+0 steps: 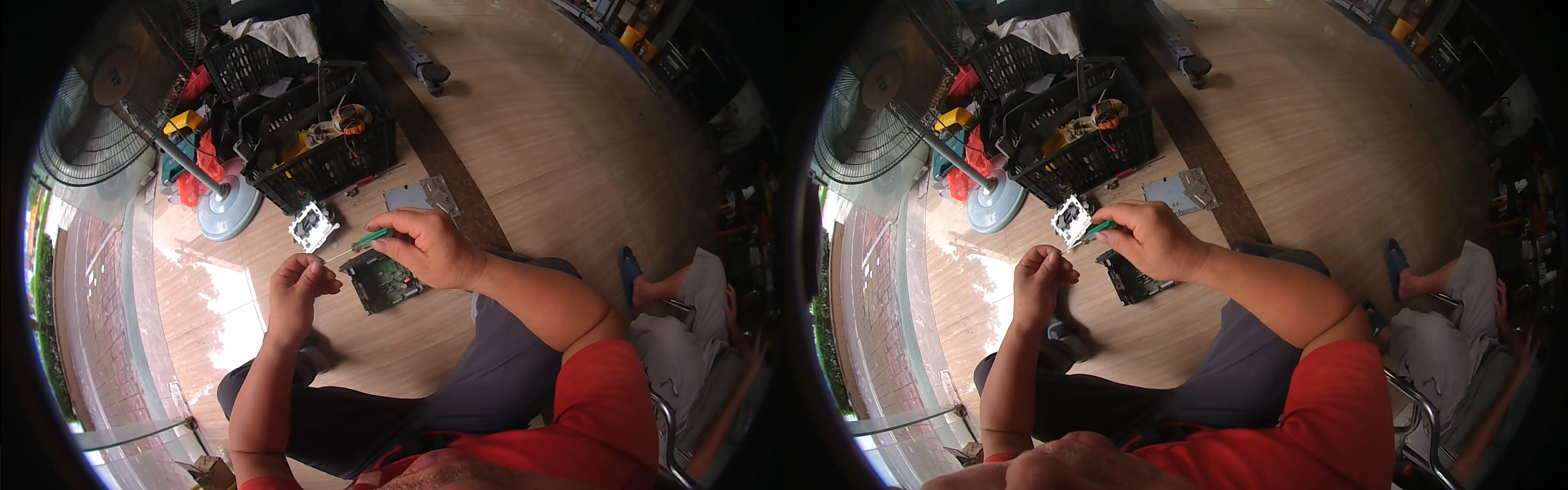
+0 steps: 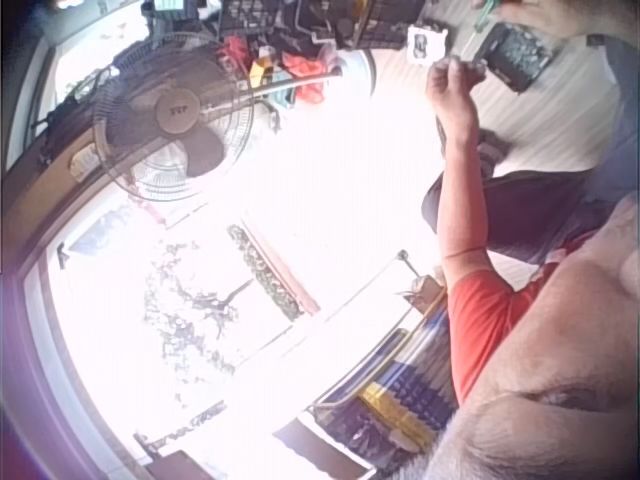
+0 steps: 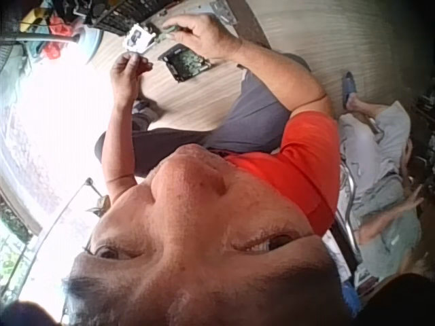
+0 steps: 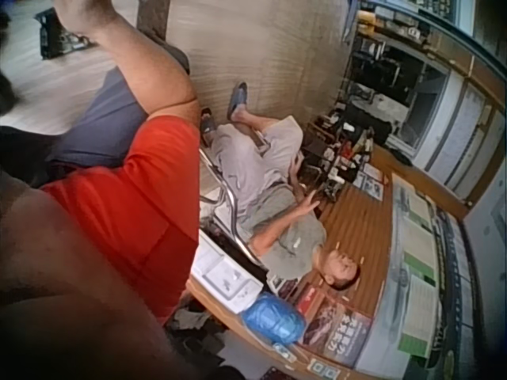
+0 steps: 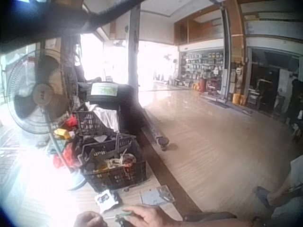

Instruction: The person uses a screwdriver to manipulate and inspect components on a green circuit board within a metal enclosure while sitting on a tiled floor.

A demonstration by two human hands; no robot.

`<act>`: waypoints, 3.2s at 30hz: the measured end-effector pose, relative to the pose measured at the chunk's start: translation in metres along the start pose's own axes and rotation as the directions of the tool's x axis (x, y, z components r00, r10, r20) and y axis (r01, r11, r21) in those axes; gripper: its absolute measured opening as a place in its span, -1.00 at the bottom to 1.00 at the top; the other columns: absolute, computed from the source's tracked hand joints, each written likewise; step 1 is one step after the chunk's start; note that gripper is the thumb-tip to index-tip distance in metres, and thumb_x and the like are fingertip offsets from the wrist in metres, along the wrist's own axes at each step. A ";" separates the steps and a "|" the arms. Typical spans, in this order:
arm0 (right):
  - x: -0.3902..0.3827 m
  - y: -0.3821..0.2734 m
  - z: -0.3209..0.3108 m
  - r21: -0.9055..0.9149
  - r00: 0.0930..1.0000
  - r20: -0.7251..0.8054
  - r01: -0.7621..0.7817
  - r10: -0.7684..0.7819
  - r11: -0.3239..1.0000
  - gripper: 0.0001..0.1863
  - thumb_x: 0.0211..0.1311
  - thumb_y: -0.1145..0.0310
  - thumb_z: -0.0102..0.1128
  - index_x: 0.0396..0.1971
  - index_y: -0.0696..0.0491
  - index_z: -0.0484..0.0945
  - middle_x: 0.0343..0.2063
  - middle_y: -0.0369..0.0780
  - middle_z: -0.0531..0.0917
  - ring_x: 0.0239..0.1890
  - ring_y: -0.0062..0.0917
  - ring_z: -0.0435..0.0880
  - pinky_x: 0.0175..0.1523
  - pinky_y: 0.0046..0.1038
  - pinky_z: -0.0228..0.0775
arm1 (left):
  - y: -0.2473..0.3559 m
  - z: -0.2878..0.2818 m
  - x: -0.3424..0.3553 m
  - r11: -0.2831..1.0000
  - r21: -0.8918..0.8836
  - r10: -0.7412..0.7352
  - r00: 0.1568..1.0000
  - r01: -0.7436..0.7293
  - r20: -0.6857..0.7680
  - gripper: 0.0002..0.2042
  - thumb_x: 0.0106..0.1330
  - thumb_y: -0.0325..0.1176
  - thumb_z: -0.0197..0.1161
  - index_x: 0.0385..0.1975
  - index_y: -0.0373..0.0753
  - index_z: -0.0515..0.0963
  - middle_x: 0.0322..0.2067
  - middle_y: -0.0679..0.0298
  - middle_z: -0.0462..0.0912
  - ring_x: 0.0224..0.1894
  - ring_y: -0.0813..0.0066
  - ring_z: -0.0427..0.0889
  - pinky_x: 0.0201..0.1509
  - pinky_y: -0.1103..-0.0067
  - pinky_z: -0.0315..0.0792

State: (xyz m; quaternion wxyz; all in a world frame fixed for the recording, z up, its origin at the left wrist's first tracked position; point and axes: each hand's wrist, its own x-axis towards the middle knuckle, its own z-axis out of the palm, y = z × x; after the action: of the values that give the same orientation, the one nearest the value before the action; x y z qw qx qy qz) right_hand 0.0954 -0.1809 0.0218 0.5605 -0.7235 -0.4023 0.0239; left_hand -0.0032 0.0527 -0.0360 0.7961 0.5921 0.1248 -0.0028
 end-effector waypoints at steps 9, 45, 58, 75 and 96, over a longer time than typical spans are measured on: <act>0.001 -0.002 0.000 -0.012 1.000 -0.003 0.015 -0.015 1.000 -0.79 0.20 0.48 0.26 -0.17 0.20 0.57 -0.46 -0.18 0.63 -0.47 -0.61 0.60 -0.38 -0.58 0.40 | 0.002 0.003 0.000 1.000 -0.013 -0.007 1.000 0.007 -0.004 -0.84 0.42 -0.30 0.12 -0.21 -0.26 0.44 -0.45 0.23 0.58 -0.42 0.40 0.64 -0.27 0.53 0.56; -0.001 0.002 0.004 0.161 0.986 0.006 -0.164 0.166 0.973 -0.79 0.21 0.50 0.22 -0.16 0.24 0.57 -0.48 -0.18 0.65 -0.50 -0.70 0.53 -0.40 -0.59 0.37 | 0.006 0.007 -0.001 0.993 -0.118 -0.019 1.000 0.017 -0.019 -0.86 0.37 -0.43 0.15 -0.15 -0.29 0.47 -0.32 0.15 0.65 -0.25 0.28 0.69 -0.13 0.43 0.62; -0.001 0.002 0.003 0.178 0.983 0.011 -0.182 0.183 0.967 -0.78 0.24 0.47 0.21 -0.15 0.24 0.57 -0.55 -0.23 0.62 -0.53 -0.72 0.49 -0.42 -0.59 0.35 | 0.001 0.002 0.001 0.997 -0.068 -0.018 1.000 0.020 0.022 -0.86 0.39 -0.35 0.16 -0.22 -0.29 0.45 -0.41 0.20 0.60 -0.31 0.33 0.68 -0.18 0.47 0.59; -0.001 0.001 0.004 0.233 0.986 0.023 -0.166 0.165 0.958 -0.79 0.24 0.49 0.19 -0.14 0.22 0.57 -0.53 -0.28 0.62 -0.52 -0.78 0.46 -0.42 -0.63 0.33 | 0.001 0.001 0.001 0.993 -0.115 -0.030 0.999 0.032 0.020 -0.85 0.42 -0.30 0.12 -0.23 -0.26 0.46 -0.40 0.22 0.60 -0.34 0.34 0.66 -0.20 0.47 0.57; -0.002 0.004 0.007 0.355 0.956 0.047 -0.286 0.288 0.890 -0.81 0.25 0.51 0.20 -0.17 0.24 0.57 -0.56 -0.41 0.56 -0.53 -0.86 0.40 -0.45 -0.71 0.27 | 0.004 0.002 0.000 0.985 -0.170 -0.005 0.999 0.013 0.047 -0.82 0.42 -0.25 0.12 -0.24 -0.25 0.45 -0.36 0.21 0.60 -0.31 0.36 0.66 -0.20 0.49 0.58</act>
State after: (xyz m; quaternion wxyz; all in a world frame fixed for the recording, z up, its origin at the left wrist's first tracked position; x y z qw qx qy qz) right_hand 0.0931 -0.1770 0.0151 0.6744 -0.6607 -0.2782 0.1768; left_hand -0.0022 0.0523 -0.0315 0.8464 0.5212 0.1091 -0.0094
